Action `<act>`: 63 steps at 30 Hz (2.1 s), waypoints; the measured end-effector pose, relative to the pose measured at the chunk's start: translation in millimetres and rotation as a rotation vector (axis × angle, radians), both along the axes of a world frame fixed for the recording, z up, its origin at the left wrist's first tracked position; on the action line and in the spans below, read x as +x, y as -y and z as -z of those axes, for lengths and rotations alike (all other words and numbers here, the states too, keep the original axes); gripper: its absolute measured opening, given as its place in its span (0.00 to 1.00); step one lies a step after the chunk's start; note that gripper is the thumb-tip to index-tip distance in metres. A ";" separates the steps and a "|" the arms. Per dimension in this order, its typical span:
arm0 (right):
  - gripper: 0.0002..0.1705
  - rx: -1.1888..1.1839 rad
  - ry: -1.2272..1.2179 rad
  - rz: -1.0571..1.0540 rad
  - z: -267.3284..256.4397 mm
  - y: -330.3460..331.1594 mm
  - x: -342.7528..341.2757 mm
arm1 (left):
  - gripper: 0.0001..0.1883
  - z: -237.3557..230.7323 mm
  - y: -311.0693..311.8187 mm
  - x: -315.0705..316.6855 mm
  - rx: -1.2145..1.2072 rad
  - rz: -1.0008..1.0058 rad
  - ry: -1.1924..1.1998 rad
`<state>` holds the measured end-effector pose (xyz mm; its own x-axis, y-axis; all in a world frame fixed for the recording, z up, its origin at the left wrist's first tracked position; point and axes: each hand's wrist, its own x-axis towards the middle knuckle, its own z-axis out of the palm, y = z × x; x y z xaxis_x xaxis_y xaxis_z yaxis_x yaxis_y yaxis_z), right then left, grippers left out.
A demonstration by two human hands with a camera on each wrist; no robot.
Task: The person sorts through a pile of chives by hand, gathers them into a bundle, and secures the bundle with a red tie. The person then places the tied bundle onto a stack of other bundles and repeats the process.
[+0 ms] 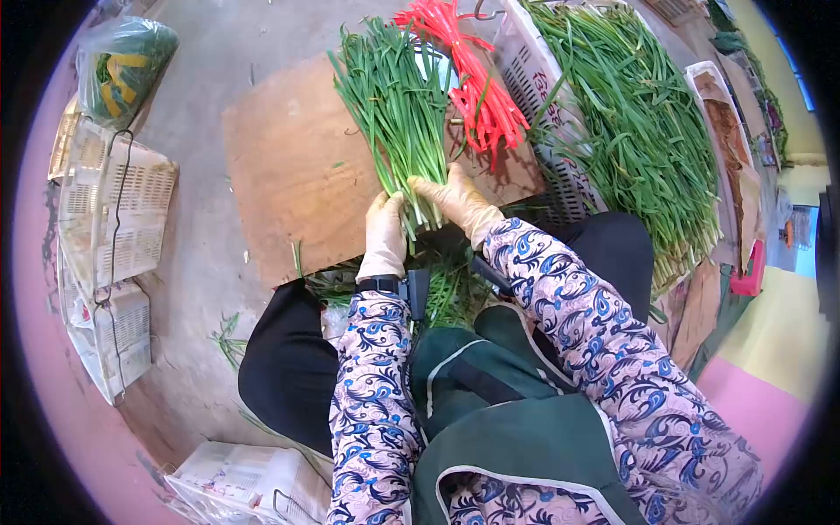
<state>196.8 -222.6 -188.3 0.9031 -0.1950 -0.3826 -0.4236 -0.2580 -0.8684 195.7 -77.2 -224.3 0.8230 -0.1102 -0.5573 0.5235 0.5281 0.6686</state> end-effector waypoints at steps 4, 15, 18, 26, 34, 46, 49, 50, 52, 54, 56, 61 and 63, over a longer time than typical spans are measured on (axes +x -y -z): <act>0.25 0.319 -0.087 -0.156 7.4 -1.9 5.6 | 0.13 5.0 -0.6 -0.8 -0.166 0.026 -0.046; 0.22 0.362 -0.120 -0.168 -10.4 -7.3 1.2 | 0.20 -32.6 9.0 -2.2 -0.342 0.060 -0.008; 0.20 0.415 -0.241 -0.332 -36.0 6.2 6.1 | 0.20 -38.3 4.3 -3.4 -0.464 0.073 -0.024; 0.13 0.860 -0.437 -0.277 -50.4 -1.6 -0.5 | 0.21 -38.8 -7.5 -0.7 -0.471 0.120 -0.048; 0.28 0.348 -0.337 -0.335 -82.0 -7.1 3.3 | 0.23 -34.0 -6.4 -5.1 -0.653 0.111 -0.028; 0.22 -0.445 0.346 -0.315 -98.1 8.7 -4.6 | 0.26 -52.3 5.6 -3.0 -0.774 -0.066 0.017; 0.14 -0.410 0.313 -0.415 -81.5 0.6 -5.0 | 0.26 -48.1 1.2 -5.8 -0.799 0.104 0.024; 0.14 -0.395 0.292 -0.440 -76.8 1.7 -5.6 | 0.24 -48.6 2.1 -7.2 -0.827 0.089 0.009; 0.14 -0.370 0.274 -0.462 -78.1 3.3 -4.8 | 0.23 -30.8 -2.7 -8.3 -0.920 0.133 0.017; 0.16 -0.355 0.275 -0.440 -88.3 6.1 -5.5 | 0.22 -28.6 1.4 -8.4 -0.778 0.020 -0.033; 0.19 -0.501 0.176 -0.476 -106.1 10.9 -7.5 | 0.20 -44.2 2.1 -8.3 -0.730 0.037 0.007; 0.30 -0.085 -0.260 -0.543 -124.6 16.8 -49.0 | 0.23 -50.3 10.4 -3.6 -0.744 0.012 0.011; 0.30 -0.165 -0.040 -0.580 -87.6 5.1 -67.6 | 0.25 -47.5 11.3 -5.5 -0.840 0.099 -0.061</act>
<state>129.3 -227.7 -100.6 0.8654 0.2650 -0.4252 -0.2055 -0.5862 -0.7836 190.3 -88.5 -176.8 0.7585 -0.5777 -0.3015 0.6162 0.7864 0.0435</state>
